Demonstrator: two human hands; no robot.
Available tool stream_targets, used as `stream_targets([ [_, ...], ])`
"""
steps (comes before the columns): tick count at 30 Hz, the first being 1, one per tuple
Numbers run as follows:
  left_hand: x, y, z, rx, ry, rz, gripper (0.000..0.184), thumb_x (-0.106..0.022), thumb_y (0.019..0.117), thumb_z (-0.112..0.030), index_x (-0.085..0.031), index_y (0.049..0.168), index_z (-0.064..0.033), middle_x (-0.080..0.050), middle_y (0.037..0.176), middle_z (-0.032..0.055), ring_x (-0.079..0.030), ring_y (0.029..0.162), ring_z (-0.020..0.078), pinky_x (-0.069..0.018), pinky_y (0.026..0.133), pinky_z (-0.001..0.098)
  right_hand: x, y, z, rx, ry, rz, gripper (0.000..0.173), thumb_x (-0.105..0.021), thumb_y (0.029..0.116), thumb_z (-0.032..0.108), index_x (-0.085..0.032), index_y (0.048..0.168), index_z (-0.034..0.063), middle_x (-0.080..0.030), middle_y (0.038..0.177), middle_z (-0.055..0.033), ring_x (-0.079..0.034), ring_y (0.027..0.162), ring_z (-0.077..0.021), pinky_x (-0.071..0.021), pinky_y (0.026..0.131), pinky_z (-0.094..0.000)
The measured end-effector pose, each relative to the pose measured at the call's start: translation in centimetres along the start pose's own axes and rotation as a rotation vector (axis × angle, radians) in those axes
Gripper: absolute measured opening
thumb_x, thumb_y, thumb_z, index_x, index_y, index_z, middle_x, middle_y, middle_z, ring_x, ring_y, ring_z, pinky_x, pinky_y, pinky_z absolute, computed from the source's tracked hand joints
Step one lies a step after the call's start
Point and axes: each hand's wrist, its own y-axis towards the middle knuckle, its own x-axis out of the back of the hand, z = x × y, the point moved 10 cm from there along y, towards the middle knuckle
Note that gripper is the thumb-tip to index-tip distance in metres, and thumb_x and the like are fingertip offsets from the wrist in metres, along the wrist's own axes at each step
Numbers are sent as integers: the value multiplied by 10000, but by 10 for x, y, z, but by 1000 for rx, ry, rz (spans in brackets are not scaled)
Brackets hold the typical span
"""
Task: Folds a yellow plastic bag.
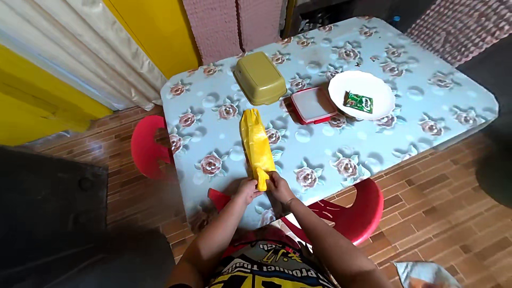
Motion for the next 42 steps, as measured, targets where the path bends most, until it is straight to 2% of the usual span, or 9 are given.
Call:
stream_targets([
  [4, -9, -2, -4, -21, -43, 75, 533, -370, 1121, -378, -387, 1512, -17, -480, 1471, 252, -572, 1233, 342, -499, 988, 462, 2, 0, 12, 84, -169, -88, 341, -573, 1008, 102, -612, 1293, -81, -622, 1309, -277, -616, 1229, -391, -474, 1080, -493],
  [7, -5, 1, -8, -96, 69, 41, 429, -523, 1079, -178, -441, 1455, 14, -524, 1404, 262, -595, 1185, 350, -530, 944, 471, -2, -11, 30, 261, -346, -176, 255, -584, 948, 43, -735, 1136, -39, -664, 1258, -273, -625, 1183, -470, -487, 1012, -596],
  [10, -1, 7, -5, -85, 167, 1, 416, -534, 1050, -78, -446, 1445, 22, -533, 1405, 260, -571, 1245, 358, -509, 993, 504, -12, -20, 39, 233, -419, -23, 461, -663, 886, 146, -653, 1316, -19, -630, 1343, -256, -577, 1267, -456, -437, 1051, -610],
  [14, -7, 7, 0, -18, 136, 63, 435, -526, 1065, -127, -435, 1467, 10, -518, 1432, 253, -546, 1276, 355, -482, 1015, 506, -23, -17, 24, 110, -476, 122, 701, -712, 897, 239, -469, 1499, -26, -580, 1426, -248, -548, 1328, -421, -411, 1113, -562],
  [23, -15, 8, 1, 159, -143, 142, 620, -470, 1051, -463, -396, 1493, -35, -509, 1460, 219, -538, 1293, 336, -451, 1048, 513, -7, -30, 36, 100, -226, 106, 438, -575, 1001, 85, -556, 1419, -46, -615, 1368, -275, -600, 1287, -404, -441, 1122, -526],
  [27, -12, 8, -5, 164, -197, 160, 568, -437, 1053, -441, -418, 1467, -53, -538, 1411, 218, -563, 1235, 342, -469, 998, 535, -6, -31, 37, 126, -153, 100, 377, -589, 990, 70, -606, 1343, -61, -544, 1375, -310, -606, 1216, -399, -498, 1051, -474],
  [32, 2, 15, 4, 168, -209, 74, 480, -450, 1058, -254, -390, 1461, -1, -496, 1420, 246, -546, 1222, 352, -473, 991, 523, -10, -26, 32, 132, -81, 123, 328, -565, 1023, 99, -635, 1276, -99, -643, 1279, -290, -606, 1248, -382, -430, 1130, -460],
  [37, -5, 15, 7, 189, -240, 121, 467, -328, 1095, -311, -400, 1460, -28, -536, 1389, 229, -582, 1188, 338, -497, 957, 506, -3, -20, 4, -170, -2, 86, 415, -549, 1012, 89, -524, 1405, -44, -650, 1262, -258, -638, 1193, -355, -475, 1061, -500],
  [42, -14, 12, 3, 135, -148, 266, 595, -275, 1098, -485, -394, 1498, -60, -569, 1379, 230, -609, 1183, 349, -507, 964, 526, 1, -19, -8, -224, 72, -5, 579, -600, 943, 26, -384, 1479, -23, -650, 1202, -261, -674, 1077, -355, -531, 967, -501],
])
